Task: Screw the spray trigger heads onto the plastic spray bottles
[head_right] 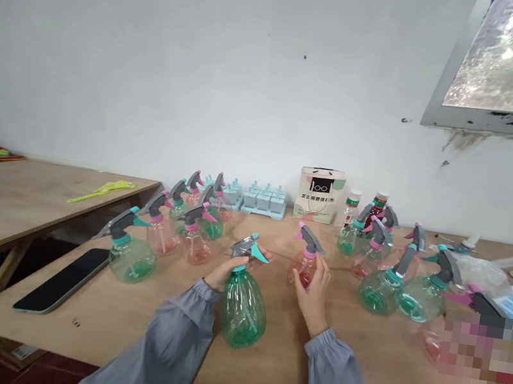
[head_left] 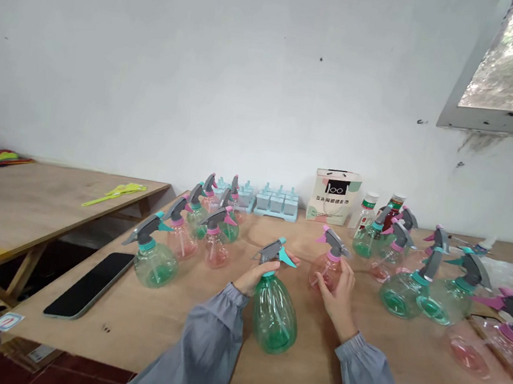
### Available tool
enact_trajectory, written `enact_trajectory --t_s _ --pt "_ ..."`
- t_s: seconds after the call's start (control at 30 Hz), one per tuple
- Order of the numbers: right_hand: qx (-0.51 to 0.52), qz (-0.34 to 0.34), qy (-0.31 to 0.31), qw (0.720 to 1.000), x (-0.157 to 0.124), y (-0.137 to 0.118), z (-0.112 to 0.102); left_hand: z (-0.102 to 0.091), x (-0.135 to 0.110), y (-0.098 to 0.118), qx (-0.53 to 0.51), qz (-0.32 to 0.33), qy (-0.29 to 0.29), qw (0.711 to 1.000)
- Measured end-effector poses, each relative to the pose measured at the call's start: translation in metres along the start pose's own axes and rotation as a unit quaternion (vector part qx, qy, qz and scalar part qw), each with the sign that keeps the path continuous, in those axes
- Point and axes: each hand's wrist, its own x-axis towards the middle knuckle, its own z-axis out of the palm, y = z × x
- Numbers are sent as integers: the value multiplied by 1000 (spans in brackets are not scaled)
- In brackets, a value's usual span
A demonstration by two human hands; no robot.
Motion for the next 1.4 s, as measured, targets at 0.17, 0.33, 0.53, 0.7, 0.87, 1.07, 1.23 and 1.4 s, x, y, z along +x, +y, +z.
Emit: enact_trajectory --t_s 0.17,0.33,0.53,0.7,0.87,1.07,1.23,1.4 --pt "2 -5 -1 1000 0 1 0 2 0 3 16 -20 31 999" --pt "3 -1 -3 1000 0 1 0 5 -2 8 -8 6 -1 1000" --pt "8 -1 2 1000 0 -1 -1 2 -5 20 109 32 80 990" --pt "31 30 6 999 -3 -4 -1 -14 -33 54 248 81 125 957" --pt "80 62 -21 995 -5 -1 1 -64 -76 72 361 88 339 865" --pt "71 70 -23 995 -5 -1 1 -105 -83 70 395 151 434 795" --pt "53 42 -14 998 -5 0 2 -103 -64 64 421 188 457 761" --pt "48 34 -16 998 -7 -3 1 -100 -70 53 435 296 522 671"
